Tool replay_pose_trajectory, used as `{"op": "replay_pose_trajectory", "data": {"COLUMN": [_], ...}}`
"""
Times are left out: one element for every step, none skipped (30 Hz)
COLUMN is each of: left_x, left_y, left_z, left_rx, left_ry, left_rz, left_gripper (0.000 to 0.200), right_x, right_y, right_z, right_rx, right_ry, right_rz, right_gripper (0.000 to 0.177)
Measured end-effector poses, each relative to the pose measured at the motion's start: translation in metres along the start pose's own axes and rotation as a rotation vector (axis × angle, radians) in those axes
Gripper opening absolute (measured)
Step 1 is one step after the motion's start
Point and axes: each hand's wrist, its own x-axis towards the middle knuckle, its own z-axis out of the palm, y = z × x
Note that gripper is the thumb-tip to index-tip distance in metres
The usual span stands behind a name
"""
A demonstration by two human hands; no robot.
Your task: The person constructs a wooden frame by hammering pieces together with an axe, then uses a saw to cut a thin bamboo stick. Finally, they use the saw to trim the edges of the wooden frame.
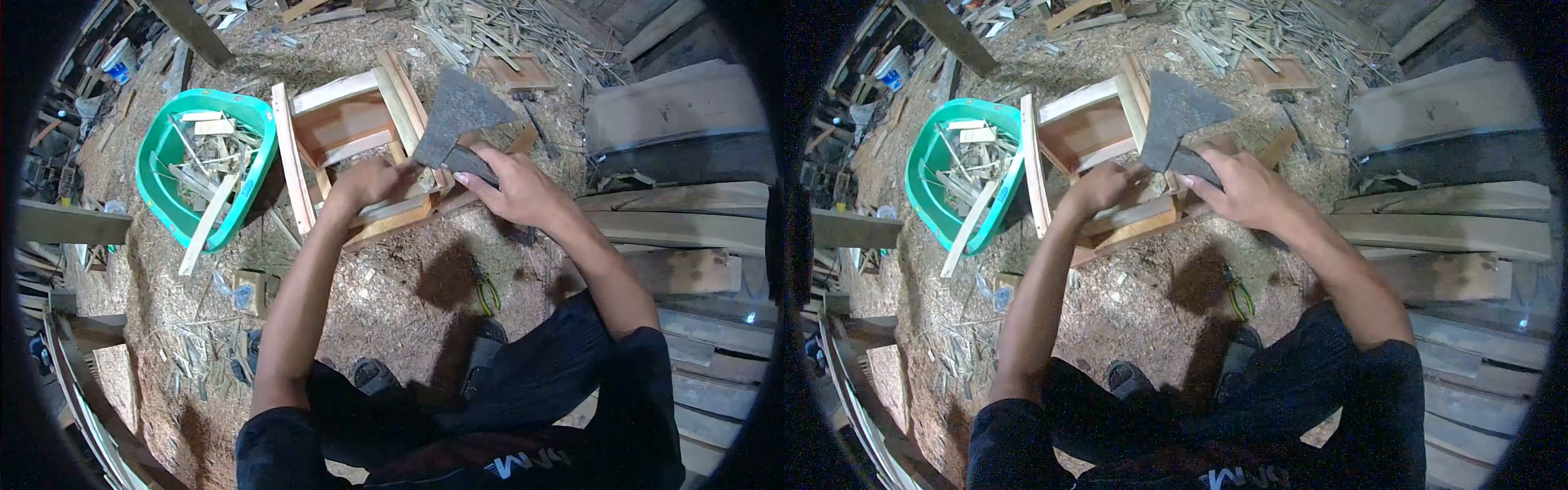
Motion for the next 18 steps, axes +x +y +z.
{"op": "replay_pose_trajectory", "data": {"left_x": [0.004, 0.007, 0.012, 0.019, 0.026, 0.02, 0.016, 0.012, 0.018, 0.023, 0.029, 0.022, 0.007, -0.001, 0.001, 0.001, 0.002, -0.001], "left_y": [-0.006, -0.01, -0.016, -0.024, -0.032, -0.027, -0.021, -0.014, -0.019, -0.025, -0.03, -0.021, -0.002, 0.007, 0.006, 0.005, 0.004, 0.008], "left_z": [0.004, 0.009, 0.012, 0.016, 0.02, 0.016, 0.015, 0.012, 0.013, 0.014, 0.016, 0.012, 0.0, -0.006, -0.005, -0.004, -0.003, -0.005], "left_rx": [0.009, 0.012, 0.02, 0.032, 0.078, 0.123, 0.094, 0.069, 0.072, 0.074, 0.076, 0.028, -0.02, -0.066, -0.119, -0.113, -0.107, -0.105], "left_ry": [0.074, 0.086, 0.107, 0.129, 0.122, 0.114, 0.096, 0.075, 0.076, 0.076, 0.075, 0.064, 0.058, 0.048, 0.054, 0.042, 0.029, 0.022], "left_rz": [0.024, 0.059, 0.093, 0.123, 0.129, 0.136, 0.062, -0.007, 0.033, 0.075, 0.117, 0.068, 0.02, -0.028, -0.009, -0.024, -0.038, -0.049], "left_gripper": [0.072, 0.068, 0.064, 0.06, 0.052, 0.046, 0.045, 0.045, 0.048, 0.051, 0.055, 0.059, 0.063, 0.067, 0.076, 0.078, 0.079, 0.08], "right_x": [-0.002, -0.004, -0.004, -0.004, -0.004, -0.003, -0.003, -0.004, -0.004, -0.004, -0.005, -0.006, -0.003, -0.001, 0.0, 0.0, -0.001, 0.0], "right_y": [-0.003, -0.006, -0.009, -0.009, -0.006, -0.008, -0.011, -0.014, -0.016, -0.015, -0.013, -0.011, -0.008, -0.003, -0.006, -0.01, -0.016, -0.022], "right_z": [0.001, 0.001, -0.001, -0.002, -0.002, -0.003, -0.007, -0.013, -0.018, -0.017, -0.015, -0.015, -0.015, -0.014, -0.013, -0.016, -0.023, -0.028], "right_rx": [-0.03, -0.057, -0.083, -0.097, -0.106, -0.111, -0.1, -0.088, -0.077, -0.083, -0.09, -0.1, -0.091, -0.079, -0.062, -0.028, 0.006, 0.034], "right_ry": [0.005, 0.009, 0.018, 0.036, 0.052, 0.068, 0.021, -0.02, -0.059, -0.059, -0.059, -0.062, -0.066, -0.069, -0.079, -0.052, -0.025, 0.001], "right_rz": [-0.015, -0.033, -0.061, -0.097, -0.134, -0.17, -0.129, -0.084, -0.039, -0.045, -0.049, -0.057, -0.055, -0.048, -0.041, -0.03, -0.019, -0.011], "right_gripper": [0.037, 0.037, 0.038, 0.038, 0.037, 0.037, 0.036, 0.036, 0.035, 0.034, 0.034, 0.033, 0.033, 0.033, 0.033, 0.033, 0.033, 0.033]}}
